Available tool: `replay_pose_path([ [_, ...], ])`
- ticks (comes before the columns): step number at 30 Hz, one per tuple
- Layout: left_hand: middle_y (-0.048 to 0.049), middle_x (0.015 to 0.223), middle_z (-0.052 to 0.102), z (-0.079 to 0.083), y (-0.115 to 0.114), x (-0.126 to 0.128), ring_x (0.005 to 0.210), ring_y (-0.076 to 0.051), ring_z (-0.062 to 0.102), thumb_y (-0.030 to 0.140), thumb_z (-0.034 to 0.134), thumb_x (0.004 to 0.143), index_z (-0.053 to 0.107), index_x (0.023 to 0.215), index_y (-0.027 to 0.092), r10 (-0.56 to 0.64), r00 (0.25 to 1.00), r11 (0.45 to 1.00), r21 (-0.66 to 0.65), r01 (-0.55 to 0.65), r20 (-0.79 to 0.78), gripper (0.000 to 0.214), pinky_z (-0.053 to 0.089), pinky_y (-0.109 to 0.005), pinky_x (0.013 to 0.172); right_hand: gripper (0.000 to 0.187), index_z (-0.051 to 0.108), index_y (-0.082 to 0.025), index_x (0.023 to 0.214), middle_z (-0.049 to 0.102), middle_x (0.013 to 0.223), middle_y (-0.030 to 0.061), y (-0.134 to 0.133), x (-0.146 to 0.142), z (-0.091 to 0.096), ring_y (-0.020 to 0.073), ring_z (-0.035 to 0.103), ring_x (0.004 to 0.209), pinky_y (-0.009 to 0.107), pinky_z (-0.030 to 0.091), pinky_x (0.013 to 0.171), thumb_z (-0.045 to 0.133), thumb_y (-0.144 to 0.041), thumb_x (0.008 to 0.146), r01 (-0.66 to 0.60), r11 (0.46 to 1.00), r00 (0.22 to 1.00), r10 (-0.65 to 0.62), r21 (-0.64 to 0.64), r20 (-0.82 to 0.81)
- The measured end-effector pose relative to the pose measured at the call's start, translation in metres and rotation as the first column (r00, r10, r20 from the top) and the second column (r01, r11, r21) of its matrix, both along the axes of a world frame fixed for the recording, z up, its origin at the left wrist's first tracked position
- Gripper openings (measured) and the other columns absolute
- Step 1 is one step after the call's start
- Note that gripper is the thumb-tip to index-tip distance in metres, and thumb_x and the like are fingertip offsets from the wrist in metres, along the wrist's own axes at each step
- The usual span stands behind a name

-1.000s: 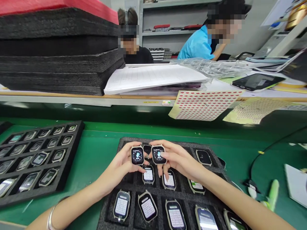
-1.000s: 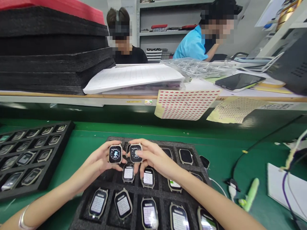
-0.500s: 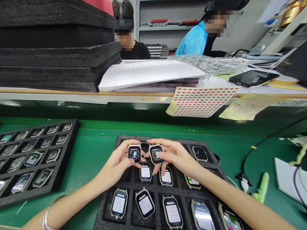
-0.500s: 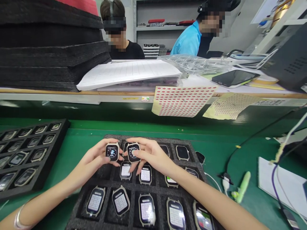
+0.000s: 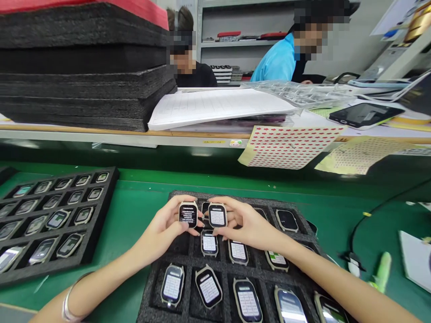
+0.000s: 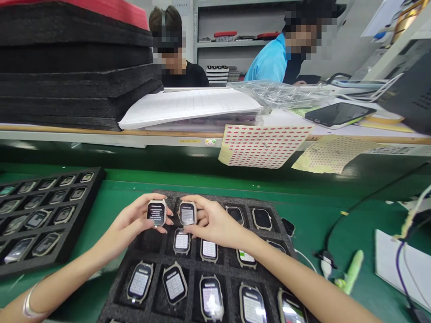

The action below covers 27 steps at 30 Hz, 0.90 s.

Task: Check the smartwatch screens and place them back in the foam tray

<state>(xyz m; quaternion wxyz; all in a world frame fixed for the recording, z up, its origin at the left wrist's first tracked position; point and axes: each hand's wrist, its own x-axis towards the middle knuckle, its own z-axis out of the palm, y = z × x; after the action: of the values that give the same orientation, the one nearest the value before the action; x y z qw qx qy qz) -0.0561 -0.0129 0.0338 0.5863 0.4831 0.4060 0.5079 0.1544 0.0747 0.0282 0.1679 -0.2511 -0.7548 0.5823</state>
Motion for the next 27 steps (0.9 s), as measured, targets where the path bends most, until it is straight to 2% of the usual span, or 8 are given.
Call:
replay_pose_path([
  [2,-0.0071,0.101,0.063,0.000,-0.003,-0.004,0.093,-0.021,0.062,0.012,0.052,0.086,0.049,0.115,0.020,-0.014,1.000,1.000,-0.003,0.014,0.006,0.030,0.056,-0.035,0.078,0.048,0.046,-0.018,0.121,0.062,0.096,0.0055,0.008,-0.009,-0.002,0.0204,0.061,0.081,0.033,0.053,0.066,0.067,-0.018,0.077,0.000,0.952,0.992,-0.039,0.306,0.121],
  [4,-0.0069,0.100,0.062,0.000,-0.006,-0.007,0.090,-0.021,0.063,0.016,0.053,0.087,0.050,0.114,0.020,-0.026,1.000,1.000,-0.018,0.026,0.011,0.028,0.057,-0.035,0.076,0.042,0.053,-0.017,0.113,0.060,0.097,0.0061,0.016,-0.023,-0.005,0.0232,0.057,0.089,0.037,0.049,0.076,0.070,-0.019,0.075,-0.055,0.838,0.981,-0.055,0.543,0.185],
  [7,-0.0067,0.097,0.062,-0.002,-0.011,-0.007,0.088,-0.020,0.064,0.019,0.054,0.089,0.050,0.114,0.020,-0.019,1.000,0.999,-0.047,0.020,0.017,0.026,0.057,-0.034,0.074,0.039,0.056,-0.014,0.111,0.056,0.100,0.0087,0.023,-0.049,-0.015,0.0250,0.052,0.095,0.038,0.047,0.081,0.071,-0.023,0.076,-0.151,0.713,0.975,-0.008,0.684,0.223],
  [10,-0.0069,0.093,0.063,-0.003,-0.015,-0.005,0.085,-0.020,0.065,0.022,0.055,0.089,0.050,0.112,0.018,-0.006,1.000,0.998,-0.069,0.007,0.009,0.024,0.058,-0.033,0.070,0.042,0.054,-0.012,0.120,0.054,0.103,0.0105,0.024,-0.070,-0.026,0.0245,0.050,0.094,0.037,0.046,0.081,0.067,-0.024,0.081,-0.187,0.650,0.970,0.003,0.736,0.244],
  [15,-0.0075,0.091,0.064,-0.003,-0.017,-0.004,0.082,-0.019,0.065,0.023,0.056,0.089,0.050,0.110,0.016,0.002,1.000,0.998,-0.066,-0.001,0.013,0.024,0.057,-0.031,0.067,0.048,0.047,-0.015,0.131,0.054,0.108,0.0116,0.025,-0.063,-0.019,0.0253,0.050,0.098,0.039,0.043,0.085,0.062,-0.029,0.087,-0.189,0.607,0.967,-0.025,0.772,0.255],
  [20,-0.0084,0.092,0.064,-0.004,-0.020,-0.005,0.082,-0.019,0.065,0.022,0.056,0.088,0.049,0.111,0.016,-0.009,1.000,0.997,-0.073,0.009,0.005,0.025,0.057,-0.031,0.068,0.017,0.066,-0.015,0.093,0.062,0.086,0.0077,0.026,-0.028,-0.001,0.0232,0.054,0.086,0.034,0.043,0.078,0.055,-0.028,0.093,-0.210,0.622,0.923,-0.128,0.754,0.363],
  [23,-0.0084,0.094,0.063,-0.006,-0.022,-0.003,0.083,-0.019,0.065,0.023,0.055,0.088,0.048,0.112,0.016,-0.031,0.999,0.998,-0.059,0.030,-0.008,0.026,0.057,-0.032,0.068,0.011,0.067,-0.013,0.091,0.062,0.086,0.0108,0.020,-0.022,-0.007,0.0264,0.055,0.086,0.037,0.042,0.079,0.063,-0.022,0.088,-0.171,0.637,0.909,-0.192,0.752,0.369],
  [27,-0.0079,0.104,0.059,-0.014,-0.025,-0.004,0.089,-0.020,0.063,0.022,0.060,0.084,0.039,0.123,0.021,-0.071,0.987,0.997,-0.037,0.066,-0.147,0.045,0.056,-0.036,0.076,0.025,0.064,-0.007,0.104,0.062,0.090,0.0158,0.014,-0.030,-0.021,0.0308,0.056,0.089,0.041,0.042,0.077,0.068,-0.021,0.084,-0.021,0.683,0.895,-0.313,0.730,0.319],
])
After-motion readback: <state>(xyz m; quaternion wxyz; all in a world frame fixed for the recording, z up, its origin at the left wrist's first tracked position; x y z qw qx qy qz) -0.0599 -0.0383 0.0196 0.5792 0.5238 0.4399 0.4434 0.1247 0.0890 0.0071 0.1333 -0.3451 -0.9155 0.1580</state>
